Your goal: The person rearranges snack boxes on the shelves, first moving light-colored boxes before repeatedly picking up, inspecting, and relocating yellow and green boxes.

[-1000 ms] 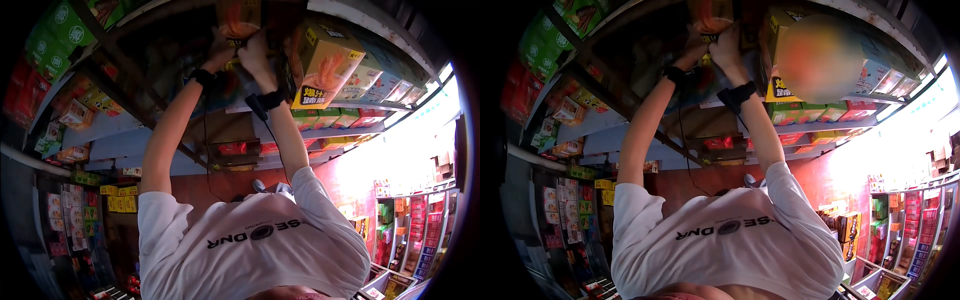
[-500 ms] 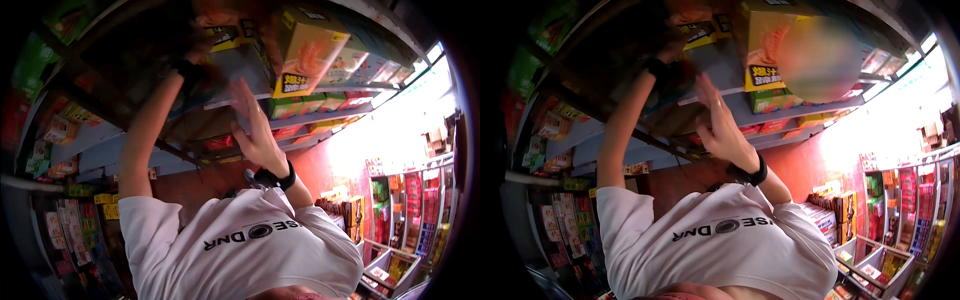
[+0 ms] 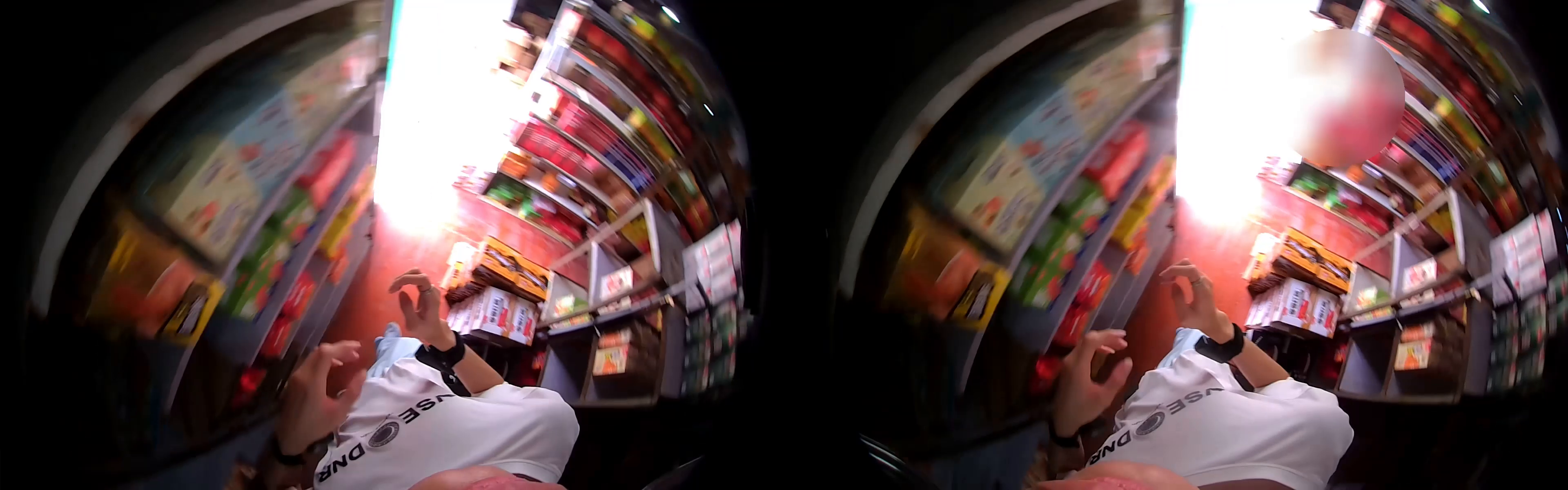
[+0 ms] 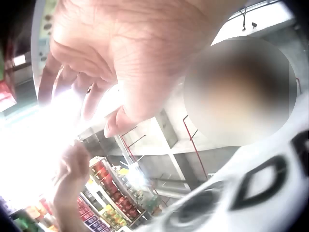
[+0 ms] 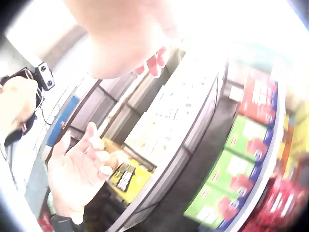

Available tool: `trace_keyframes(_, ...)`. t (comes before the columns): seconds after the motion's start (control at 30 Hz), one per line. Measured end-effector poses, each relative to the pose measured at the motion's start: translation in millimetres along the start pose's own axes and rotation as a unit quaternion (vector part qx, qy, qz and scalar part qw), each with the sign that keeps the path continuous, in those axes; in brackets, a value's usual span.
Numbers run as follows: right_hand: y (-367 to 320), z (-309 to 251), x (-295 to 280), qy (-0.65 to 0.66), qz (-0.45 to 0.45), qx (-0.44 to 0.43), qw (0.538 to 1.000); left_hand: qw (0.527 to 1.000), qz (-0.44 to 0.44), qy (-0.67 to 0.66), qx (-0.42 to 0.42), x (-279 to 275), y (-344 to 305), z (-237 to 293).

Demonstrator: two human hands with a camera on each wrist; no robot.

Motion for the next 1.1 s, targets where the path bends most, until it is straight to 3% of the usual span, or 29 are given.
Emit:
trace_keyframes(0.07, 9.2, 1.2, -51.4, -0.073, 0.064, -0.077, 0.992, 0.999, -0.034, -0.025, -0.002, 55.4, 64.1, -29.6)
trace_keyframes(0.13, 15.0, 9.3, -108.2, -0.168, 0.095, -0.103, 0.976, 0.997, -0.057, -0.054, 0.027, 112.2, 136.8, -51.2)
trace_keyframes(0.23, 11.6, 41.0, -191.9, -0.233, 0.151, -0.052, 0.959, 0.984, -0.142, -0.092, 0.057, 202.3, 236.4, -59.9)
trace_keyframes(0.37, 6.8, 44.1, -281.0, -0.275, 0.253, -0.043, 0.926, 0.950, -0.261, -0.133, 0.109, 309.3, 329.6, -36.2)
trace_keyframes(0.43, -12.4, 63.3, -313.7, -0.236, 0.327, -0.030, 0.915, 0.922, -0.320, -0.166, 0.139, 356.9, 366.1, -16.9)
trace_keyframes(0.47, -23.0, 73.0, -326.6, -0.236, 0.357, -0.015, 0.904, 0.901, -0.329, -0.201, 0.199, 372.7, 381.5, 1.7)
trace_keyframes(0.57, -33.8, 91.3, -352.3, -0.267, 0.439, -0.009, 0.858, 0.807, -0.353, -0.330, 0.338, 384.9, 418.0, 80.2)
trace_keyframes(0.63, -16.3, 89.8, -359.5, -0.341, 0.451, 0.005, 0.825, 0.697, -0.373, -0.478, 0.382, 362.8, 437.8, 135.6)
trace_keyframes(0.73, -1.9, 133.7, -372.4, -0.337, 0.472, 0.068, 0.812, 0.524, -0.429, -0.654, 0.337, 357.3, 485.9, 172.7)
trace_keyframes(0.83, 20.8, 205.0, -387.7, -0.330, 0.490, 0.111, 0.799, 0.409, -0.448, -0.726, 0.323, 376.1, 552.6, 177.1)
trace_keyframes(0.9, 52.9, 271.4, -412.9, -0.320, 0.499, 0.124, 0.795, 0.361, -0.448, -0.750, 0.327, 390.6, 599.7, 171.7)
trace_keyframes(0.97, 87.0, 297.5, -438.8, -0.339, 0.494, 0.124, 0.791, 0.322, -0.444, -0.769, 0.329, 402.2, 648.2, 169.0)
trace_keyframes(1.1, 162.4, 345.3, -498.6, -0.385, 0.482, 0.125, 0.777, 0.287, -0.437, -0.783, 0.336, 448.0, 748.1, 167.3)
Point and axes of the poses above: each hand's wrist, its own y-axis towards the middle knuckle, its own x-axis out of the palm, z = x × y, the point moved 7 cm from there along y, towards the middle knuckle, and after that the axes turned 5 degrees about x, right-handed, at the moved point
